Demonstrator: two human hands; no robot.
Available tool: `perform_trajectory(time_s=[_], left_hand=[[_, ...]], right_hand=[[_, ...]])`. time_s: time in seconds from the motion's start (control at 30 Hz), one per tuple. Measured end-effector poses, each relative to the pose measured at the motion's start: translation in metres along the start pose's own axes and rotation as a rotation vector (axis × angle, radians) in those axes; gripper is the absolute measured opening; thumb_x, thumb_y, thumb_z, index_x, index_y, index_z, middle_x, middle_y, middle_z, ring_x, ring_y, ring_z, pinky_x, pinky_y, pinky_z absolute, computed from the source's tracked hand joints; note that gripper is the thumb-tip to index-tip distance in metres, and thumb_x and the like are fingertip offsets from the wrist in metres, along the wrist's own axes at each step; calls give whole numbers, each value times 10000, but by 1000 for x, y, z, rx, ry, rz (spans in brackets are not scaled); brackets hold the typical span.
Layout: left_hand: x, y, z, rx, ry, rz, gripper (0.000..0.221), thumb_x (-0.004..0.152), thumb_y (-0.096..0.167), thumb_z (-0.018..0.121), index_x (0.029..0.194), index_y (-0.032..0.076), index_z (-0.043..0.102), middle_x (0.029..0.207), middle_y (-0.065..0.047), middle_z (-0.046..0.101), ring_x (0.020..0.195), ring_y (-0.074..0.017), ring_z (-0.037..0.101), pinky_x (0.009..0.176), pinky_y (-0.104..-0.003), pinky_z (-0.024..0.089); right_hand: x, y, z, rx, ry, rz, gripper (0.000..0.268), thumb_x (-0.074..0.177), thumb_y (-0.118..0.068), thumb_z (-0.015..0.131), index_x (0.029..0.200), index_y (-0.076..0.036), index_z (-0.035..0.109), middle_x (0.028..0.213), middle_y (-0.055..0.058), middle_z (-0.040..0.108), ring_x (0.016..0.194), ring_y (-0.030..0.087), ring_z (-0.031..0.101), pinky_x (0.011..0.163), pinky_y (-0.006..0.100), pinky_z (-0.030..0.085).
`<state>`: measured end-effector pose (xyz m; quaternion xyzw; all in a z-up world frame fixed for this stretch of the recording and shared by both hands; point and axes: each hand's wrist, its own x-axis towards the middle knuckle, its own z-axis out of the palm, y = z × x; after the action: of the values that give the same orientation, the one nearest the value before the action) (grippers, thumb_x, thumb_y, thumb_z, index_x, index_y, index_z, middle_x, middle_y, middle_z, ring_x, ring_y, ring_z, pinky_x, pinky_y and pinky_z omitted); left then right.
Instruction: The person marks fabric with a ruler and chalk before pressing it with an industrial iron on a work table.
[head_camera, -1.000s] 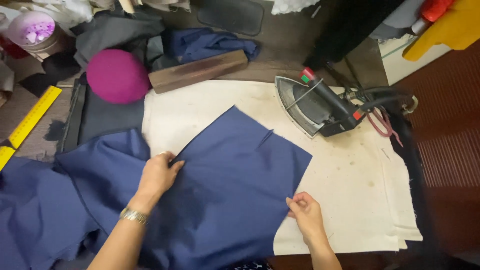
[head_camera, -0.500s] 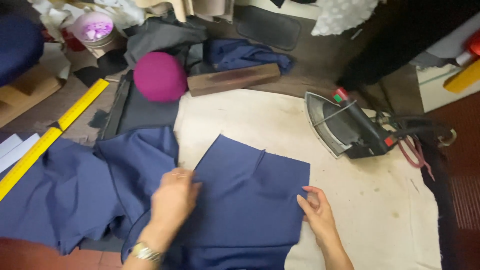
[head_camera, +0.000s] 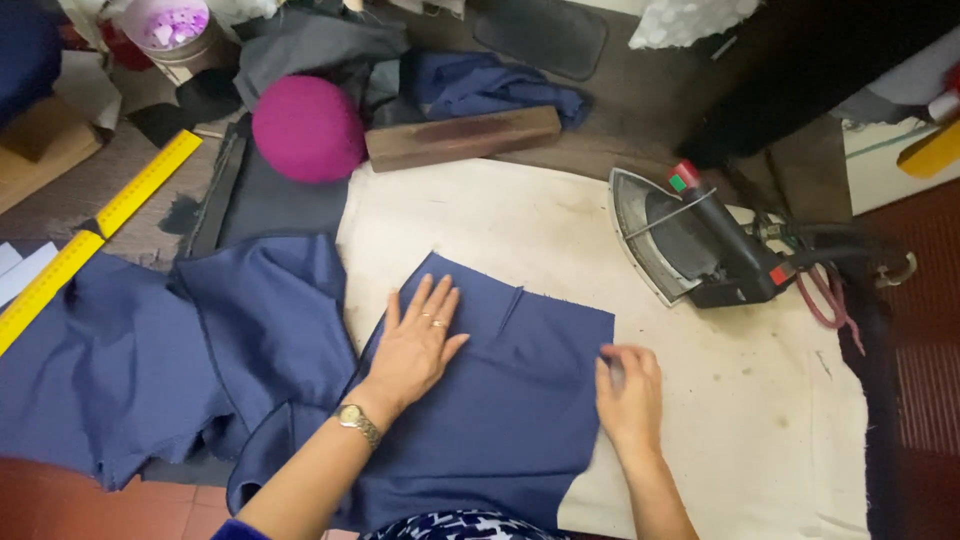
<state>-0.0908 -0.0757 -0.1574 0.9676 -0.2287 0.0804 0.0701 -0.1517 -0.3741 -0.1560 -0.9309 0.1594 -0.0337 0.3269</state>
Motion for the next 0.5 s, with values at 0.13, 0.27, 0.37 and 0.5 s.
perform_trajectory(time_s=[0.13, 0.27, 0.37, 0.5], left_hand=[[12, 37, -19, -182, -100, 124, 656, 935, 483, 443, 1458, 102, 336, 1556, -102, 275, 1433, -308, 229, 1101, -613, 174], [-2, 38, -14, -187, -270, 185, 792, 906, 654, 360, 1520, 177, 210, 1593, -83, 167, 1452, -313, 132, 1115, -624, 96], [-14, 14, -2, 3, 7, 209, 895, 860, 740, 416, 1527, 171, 234, 1581, -82, 232, 1455, -283, 209, 1120, -569, 184], [5, 10, -12, -131, -26, 127, 676, 952, 505, 445, 1486, 112, 314, 1543, -89, 321, 1428, -287, 276, 1100, -551, 236]], right_hand=[[2, -76, 3, -18, -38, -377, 358, 951, -192, 507, 1266, -29, 553, 1305, 207, 511, 1242, 369, 450, 1075, 475, 323], [-4, -85, 14, -305, -493, -397, 545, 1009, -355, 365, 1505, -145, 276, 1593, 137, 143, 1437, 387, 109, 1115, 609, 80], [-1, -50, 16, -416, -460, -474, 612, 989, -416, 344, 1530, -201, 153, 1610, 21, 93, 1466, 320, 51, 1131, 550, 52], [2, -71, 15, -247, -403, -357, 564, 997, -341, 301, 1502, -100, 229, 1595, 43, 176, 1472, 300, 82, 1145, 533, 45]])
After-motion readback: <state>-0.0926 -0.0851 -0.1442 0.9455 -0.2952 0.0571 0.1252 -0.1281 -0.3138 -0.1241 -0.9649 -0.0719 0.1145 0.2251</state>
